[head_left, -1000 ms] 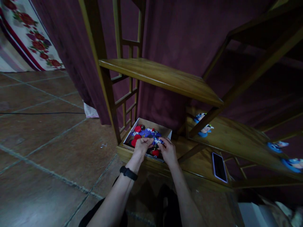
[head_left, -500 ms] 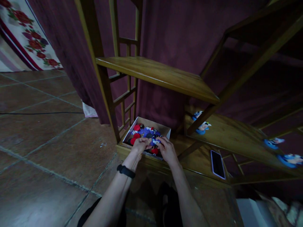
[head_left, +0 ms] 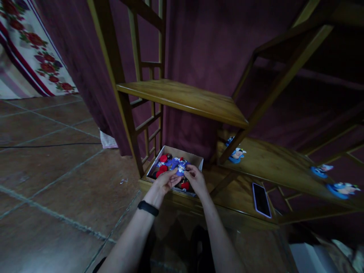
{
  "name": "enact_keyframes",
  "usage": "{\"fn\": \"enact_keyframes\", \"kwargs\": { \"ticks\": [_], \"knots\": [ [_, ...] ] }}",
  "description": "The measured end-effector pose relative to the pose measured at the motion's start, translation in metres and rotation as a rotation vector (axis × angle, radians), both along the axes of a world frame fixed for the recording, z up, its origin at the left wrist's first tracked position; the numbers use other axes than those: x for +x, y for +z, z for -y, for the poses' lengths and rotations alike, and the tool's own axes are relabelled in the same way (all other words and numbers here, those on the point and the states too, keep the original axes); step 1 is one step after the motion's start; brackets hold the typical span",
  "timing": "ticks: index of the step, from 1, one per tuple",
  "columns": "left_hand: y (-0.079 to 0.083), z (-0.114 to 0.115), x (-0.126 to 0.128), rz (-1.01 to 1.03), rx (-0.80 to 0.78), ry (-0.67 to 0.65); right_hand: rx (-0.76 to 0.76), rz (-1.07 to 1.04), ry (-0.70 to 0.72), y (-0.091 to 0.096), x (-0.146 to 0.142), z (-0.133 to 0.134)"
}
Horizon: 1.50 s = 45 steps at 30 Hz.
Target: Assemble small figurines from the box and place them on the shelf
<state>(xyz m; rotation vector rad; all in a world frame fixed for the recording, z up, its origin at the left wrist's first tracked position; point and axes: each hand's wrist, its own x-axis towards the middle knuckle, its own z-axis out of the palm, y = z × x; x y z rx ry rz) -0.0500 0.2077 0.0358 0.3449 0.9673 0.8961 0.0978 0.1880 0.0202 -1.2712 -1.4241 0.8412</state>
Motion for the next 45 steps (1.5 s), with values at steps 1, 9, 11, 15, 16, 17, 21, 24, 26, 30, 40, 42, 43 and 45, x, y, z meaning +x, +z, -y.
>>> {"fn": "enact_keyframes", "kwargs": {
  "ticks": [1,9,11,15,16,17,21,24,26,30,40,42,43,45],
  "knots": [
    [-0.001,0.000,0.001,0.005,-0.002,-0.002,0.002,0.008,-0.004,-0.002,0.000,-0.002],
    [0.004,0.002,0.004,-0.024,0.091,0.001,0.031,0.101,-0.004,-0.001,-0.001,-0.008],
    [0.006,0.003,0.005,-0.031,0.099,0.005,0.025,0.107,-0.024,0.000,0.000,-0.008],
    [0.007,0.004,0.006,-0.051,0.119,-0.006,0.062,0.181,-0.038,0.001,0.002,-0.008],
    [0.006,0.004,0.006,-0.053,0.125,-0.006,0.073,0.196,-0.028,0.001,0.003,-0.008],
    [0.006,0.005,0.006,-0.053,0.130,-0.004,0.080,0.203,-0.020,0.002,0.004,-0.008],
    [0.006,0.006,0.004,-0.055,0.140,0.005,0.081,0.189,0.031,0.005,0.007,-0.007],
    [0.007,0.007,0.002,-0.083,0.118,-0.008,0.090,0.216,0.124,0.011,0.009,-0.006],
    [0.008,0.008,0.001,-0.107,0.095,-0.035,0.087,0.238,0.170,0.014,0.010,-0.005],
    [0.010,0.009,-0.001,-0.134,0.066,-0.072,0.067,0.227,0.180,0.013,0.010,-0.003],
    [0.002,0.000,-0.013,-0.077,0.037,-0.092,-0.035,-0.070,0.198,0.006,0.001,0.000],
    [0.003,0.000,-0.013,-0.062,0.039,-0.099,0.017,-0.018,0.180,0.008,0.002,-0.001],
    [0.004,0.001,-0.013,-0.054,0.045,-0.096,0.043,0.019,0.168,0.009,0.002,-0.001],
    [0.006,0.002,-0.011,-0.037,0.059,-0.084,0.092,0.091,0.151,0.014,0.003,0.000]
  ]
}}
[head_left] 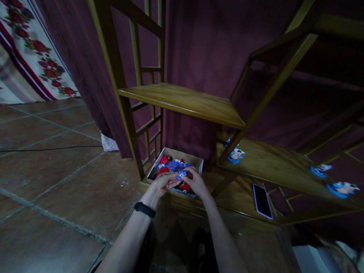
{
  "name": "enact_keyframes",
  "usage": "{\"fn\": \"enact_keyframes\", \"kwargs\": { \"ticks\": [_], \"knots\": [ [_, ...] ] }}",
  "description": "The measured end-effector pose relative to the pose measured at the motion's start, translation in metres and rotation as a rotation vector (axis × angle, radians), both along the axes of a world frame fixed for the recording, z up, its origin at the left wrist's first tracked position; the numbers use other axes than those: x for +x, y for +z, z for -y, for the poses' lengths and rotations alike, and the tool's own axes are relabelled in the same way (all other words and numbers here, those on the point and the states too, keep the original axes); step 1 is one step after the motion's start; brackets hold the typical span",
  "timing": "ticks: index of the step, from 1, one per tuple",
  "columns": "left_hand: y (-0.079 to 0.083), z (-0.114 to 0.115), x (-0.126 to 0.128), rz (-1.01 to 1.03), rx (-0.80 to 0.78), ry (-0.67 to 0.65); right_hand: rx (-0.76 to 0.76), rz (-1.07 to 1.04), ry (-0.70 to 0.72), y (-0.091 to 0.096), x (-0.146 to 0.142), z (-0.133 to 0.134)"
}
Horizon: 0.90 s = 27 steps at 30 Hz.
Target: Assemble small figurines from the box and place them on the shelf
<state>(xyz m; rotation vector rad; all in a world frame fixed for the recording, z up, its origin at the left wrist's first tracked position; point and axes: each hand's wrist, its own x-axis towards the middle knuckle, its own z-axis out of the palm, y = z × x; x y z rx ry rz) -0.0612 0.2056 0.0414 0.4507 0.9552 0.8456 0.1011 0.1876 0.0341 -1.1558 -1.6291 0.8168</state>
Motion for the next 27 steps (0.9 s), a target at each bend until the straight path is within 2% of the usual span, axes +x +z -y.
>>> {"fn": "enact_keyframes", "kwargs": {
  "ticks": [4,9,13,19,23,27],
  "knots": [
    [0.003,0.002,0.003,0.038,0.024,0.007,0.089,0.074,0.003,0.011,0.000,0.004],
    [0.005,0.005,0.004,0.045,0.029,0.055,0.104,0.082,-0.004,0.016,0.001,0.006],
    [0.008,0.008,0.004,-0.009,0.048,0.072,0.078,0.081,0.031,0.015,0.003,0.004],
    [0.003,0.008,0.002,-0.053,-0.008,0.021,0.023,0.112,0.092,0.011,0.005,0.005],
    [0.003,0.008,0.003,-0.045,-0.036,0.015,0.019,0.092,0.043,0.006,0.003,0.007],
    [0.007,0.006,0.005,-0.024,-0.009,0.013,-0.005,-0.025,-0.025,-0.003,-0.001,0.005]
  ]
}}
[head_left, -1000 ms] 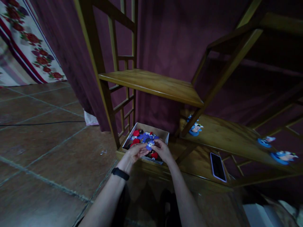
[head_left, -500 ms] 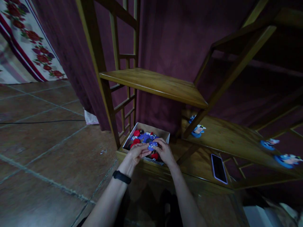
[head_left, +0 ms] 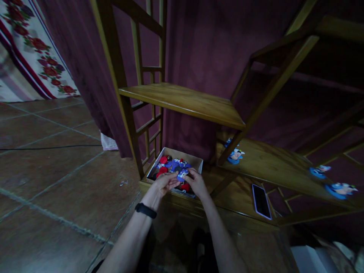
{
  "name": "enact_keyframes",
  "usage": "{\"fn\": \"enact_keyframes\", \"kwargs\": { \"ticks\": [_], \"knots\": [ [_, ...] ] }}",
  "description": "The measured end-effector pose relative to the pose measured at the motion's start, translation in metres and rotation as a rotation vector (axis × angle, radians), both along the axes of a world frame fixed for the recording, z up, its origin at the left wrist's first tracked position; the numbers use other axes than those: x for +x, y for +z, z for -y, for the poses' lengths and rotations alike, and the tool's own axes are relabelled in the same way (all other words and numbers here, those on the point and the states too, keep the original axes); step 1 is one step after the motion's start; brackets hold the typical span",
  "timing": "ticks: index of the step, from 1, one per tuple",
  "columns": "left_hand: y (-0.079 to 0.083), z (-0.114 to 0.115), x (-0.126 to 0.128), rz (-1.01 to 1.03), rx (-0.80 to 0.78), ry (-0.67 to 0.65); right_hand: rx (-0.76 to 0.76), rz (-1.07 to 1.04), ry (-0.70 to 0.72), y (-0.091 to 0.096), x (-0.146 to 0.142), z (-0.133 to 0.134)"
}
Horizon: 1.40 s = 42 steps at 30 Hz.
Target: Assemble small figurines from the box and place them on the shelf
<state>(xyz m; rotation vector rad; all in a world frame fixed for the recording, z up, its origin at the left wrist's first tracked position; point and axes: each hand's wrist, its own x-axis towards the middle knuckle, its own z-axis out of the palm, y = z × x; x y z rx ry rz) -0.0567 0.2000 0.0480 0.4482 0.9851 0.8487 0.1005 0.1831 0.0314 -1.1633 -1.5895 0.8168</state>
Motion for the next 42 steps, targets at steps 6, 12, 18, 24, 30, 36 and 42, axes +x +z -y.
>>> {"fn": "enact_keyframes", "kwargs": {
  "ticks": [6,12,18,24,30,36,42],
  "knots": [
    [-0.004,-0.003,0.001,0.060,0.005,0.032,-0.072,-0.118,-0.058,-0.008,-0.005,-0.005],
    [-0.006,-0.006,0.003,0.116,-0.059,0.058,-0.166,-0.236,-0.047,-0.004,0.001,-0.006],
    [-0.005,-0.006,0.004,0.122,-0.077,0.095,-0.172,-0.264,-0.049,-0.002,-0.001,-0.006],
    [-0.008,-0.005,0.006,0.142,-0.106,0.087,-0.187,-0.278,-0.063,0.001,-0.003,-0.003],
    [-0.010,-0.006,0.006,0.162,-0.106,0.077,-0.252,-0.358,-0.058,-0.006,-0.006,-0.005],
    [-0.010,-0.006,0.007,0.091,0.032,0.089,-0.278,-0.409,-0.059,-0.017,-0.007,-0.012],
    [-0.013,-0.004,0.008,0.009,0.097,0.121,-0.341,-0.440,-0.117,-0.016,-0.013,-0.009]
  ]
}}
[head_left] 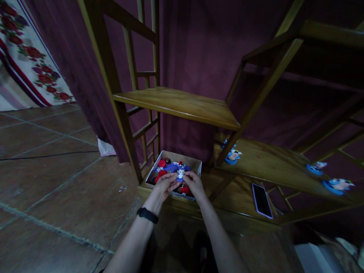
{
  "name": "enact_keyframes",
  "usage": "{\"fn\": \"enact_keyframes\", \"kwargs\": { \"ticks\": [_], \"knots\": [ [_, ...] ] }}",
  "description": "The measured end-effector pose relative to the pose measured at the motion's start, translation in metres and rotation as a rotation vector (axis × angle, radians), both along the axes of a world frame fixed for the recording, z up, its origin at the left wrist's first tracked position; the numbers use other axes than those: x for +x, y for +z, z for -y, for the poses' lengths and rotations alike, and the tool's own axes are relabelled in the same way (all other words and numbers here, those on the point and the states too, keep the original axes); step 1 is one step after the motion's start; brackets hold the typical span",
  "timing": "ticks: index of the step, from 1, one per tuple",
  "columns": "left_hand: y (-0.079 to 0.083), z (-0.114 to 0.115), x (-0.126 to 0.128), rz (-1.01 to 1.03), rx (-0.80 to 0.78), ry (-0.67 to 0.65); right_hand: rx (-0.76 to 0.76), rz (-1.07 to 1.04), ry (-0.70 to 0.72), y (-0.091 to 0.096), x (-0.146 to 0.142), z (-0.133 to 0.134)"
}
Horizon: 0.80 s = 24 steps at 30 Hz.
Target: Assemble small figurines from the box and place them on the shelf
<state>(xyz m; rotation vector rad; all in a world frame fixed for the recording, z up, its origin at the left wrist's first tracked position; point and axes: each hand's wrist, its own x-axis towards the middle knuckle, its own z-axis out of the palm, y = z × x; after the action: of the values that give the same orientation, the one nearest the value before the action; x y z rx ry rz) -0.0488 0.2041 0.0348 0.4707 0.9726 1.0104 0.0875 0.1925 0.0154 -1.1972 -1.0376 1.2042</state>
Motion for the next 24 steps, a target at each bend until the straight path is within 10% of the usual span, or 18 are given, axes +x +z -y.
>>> {"fn": "enact_keyframes", "kwargs": {
  "ticks": [12,24],
  "knots": [
    [0.000,0.020,0.004,0.095,0.023,-0.039,-0.056,-0.301,-0.040,0.006,0.001,0.024],
    [0.007,0.112,0.017,0.086,0.036,-0.134,-0.079,-0.515,0.006,0.008,0.020,0.136]
  ]
}}
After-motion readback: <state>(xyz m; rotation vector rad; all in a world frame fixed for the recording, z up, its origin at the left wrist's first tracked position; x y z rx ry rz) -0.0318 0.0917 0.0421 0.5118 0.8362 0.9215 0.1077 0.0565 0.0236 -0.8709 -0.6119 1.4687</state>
